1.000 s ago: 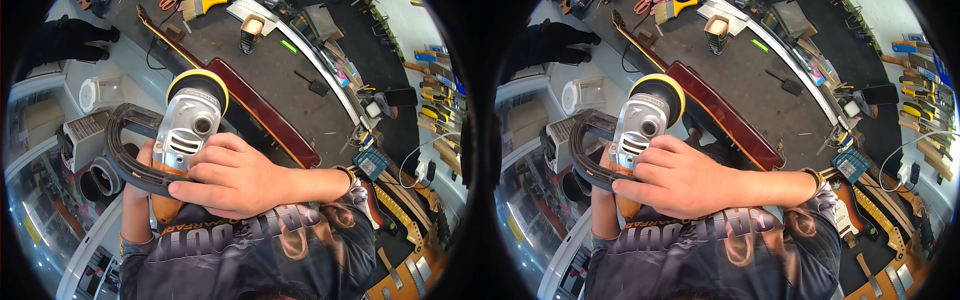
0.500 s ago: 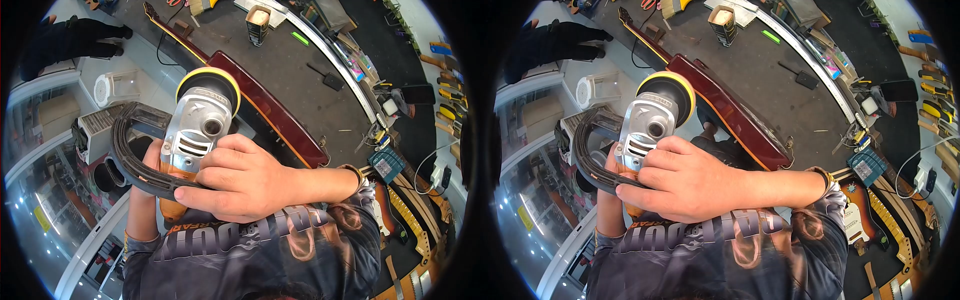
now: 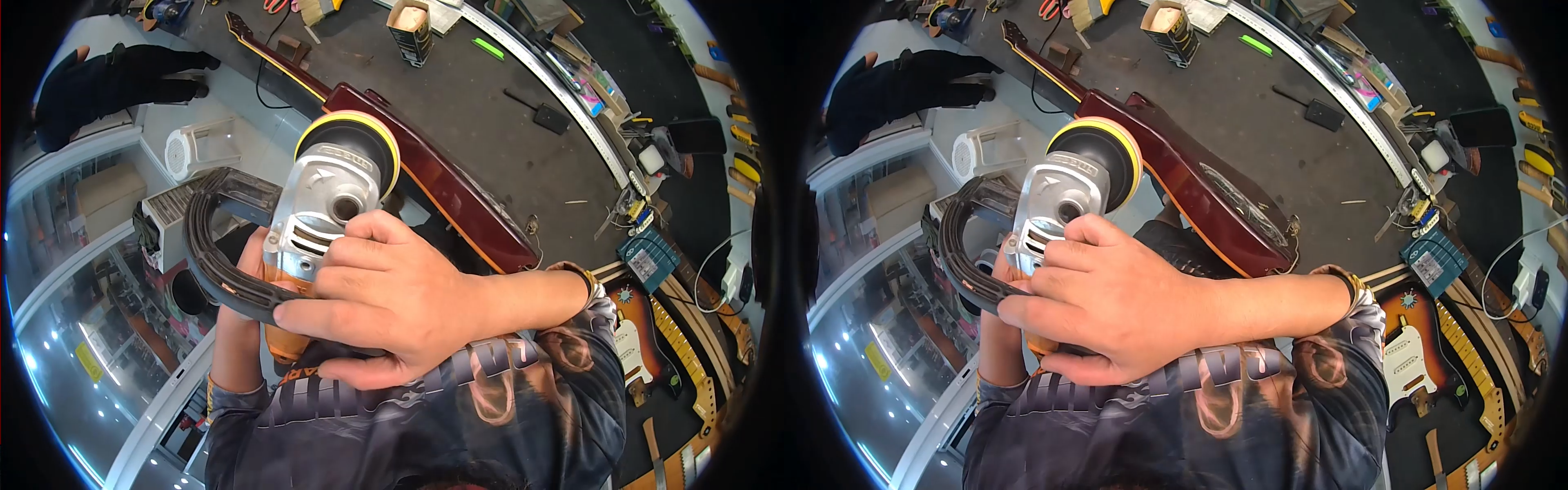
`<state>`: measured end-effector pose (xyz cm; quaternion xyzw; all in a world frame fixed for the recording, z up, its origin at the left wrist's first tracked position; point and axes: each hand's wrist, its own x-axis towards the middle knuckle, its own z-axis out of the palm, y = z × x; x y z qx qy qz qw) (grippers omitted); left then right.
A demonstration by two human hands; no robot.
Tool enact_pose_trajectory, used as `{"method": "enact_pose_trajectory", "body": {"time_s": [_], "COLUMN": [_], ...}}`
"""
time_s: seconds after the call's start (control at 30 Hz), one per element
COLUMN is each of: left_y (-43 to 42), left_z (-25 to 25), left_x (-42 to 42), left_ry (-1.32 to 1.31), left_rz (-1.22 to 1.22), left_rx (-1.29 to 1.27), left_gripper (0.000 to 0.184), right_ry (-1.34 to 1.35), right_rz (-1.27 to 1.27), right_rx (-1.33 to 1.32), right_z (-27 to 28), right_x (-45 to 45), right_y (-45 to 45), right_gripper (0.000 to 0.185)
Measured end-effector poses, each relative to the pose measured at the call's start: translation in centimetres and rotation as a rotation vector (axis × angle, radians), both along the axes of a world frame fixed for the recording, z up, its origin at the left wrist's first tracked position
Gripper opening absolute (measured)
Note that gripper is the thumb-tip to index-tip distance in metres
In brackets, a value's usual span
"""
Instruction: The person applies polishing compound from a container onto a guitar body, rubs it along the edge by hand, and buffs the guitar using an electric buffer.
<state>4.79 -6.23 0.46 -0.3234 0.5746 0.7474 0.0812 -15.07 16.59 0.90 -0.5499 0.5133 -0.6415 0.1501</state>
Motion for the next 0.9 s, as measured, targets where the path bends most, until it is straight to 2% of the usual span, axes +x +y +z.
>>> {"method": "enact_pose_trajectory", "body": {"time_s": [0.13,0.17,0.37,0.47,0.57,0.67,0.77,0.83,0.9], "left_y": [-0.4,-0.5,-0.8,-1.1,-1.5,-1.1,-1.1,0.0,-0.2], "left_z": [-0.5,-0.5,-0.2,-0.3,-0.7,-0.2,-0.1,0.2,0.1], "left_x": [-1.0,-1.5,-3.0,-3.9,-3.6,-4.8,-5.2,-5.9,-6.0], "left_ry": [0.05,0.064,-0.102,-0.044,-0.067,-0.075,-0.073,-0.081,-0.08], "left_rz": [-0.011,-0.041,-0.037,-0.088,-0.137,-0.126,-0.203,-0.2,-0.204], "left_rx": [0.011,0.045,0.069,0.144,0.072,0.1,0.006,-0.058,-0.033], "left_gripper": [0.102,0.091,0.067,0.064,0.062,0.065,0.07,0.058,0.059], "right_ry": [-0.051,-0.069,-0.131,-0.203,-0.2,-0.202,-0.208,-0.194,-0.182], "right_rz": [-0.073,-0.081,-0.156,-0.165,-0.175,-0.194,-0.211,-0.188,-0.168], "right_rx": [0.002,0.004,0.006,0.046,0.063,0.055,0.053,0.084,0.111], "right_z": [0.0,0.0,-0.3,0.0,-0.1,-0.3,-0.3,-0.2,-0.1], "right_x": [0.0,-0.1,0.3,0.1,0.0,0.0,-0.1,-0.3,-0.4], "right_y": [-0.3,-0.3,-0.3,0.1,0.1,0.1,0.0,0.3,0.5], "right_gripper": [0.059,0.06,0.06,0.057,0.056,0.056,0.057,0.06,0.062]}}
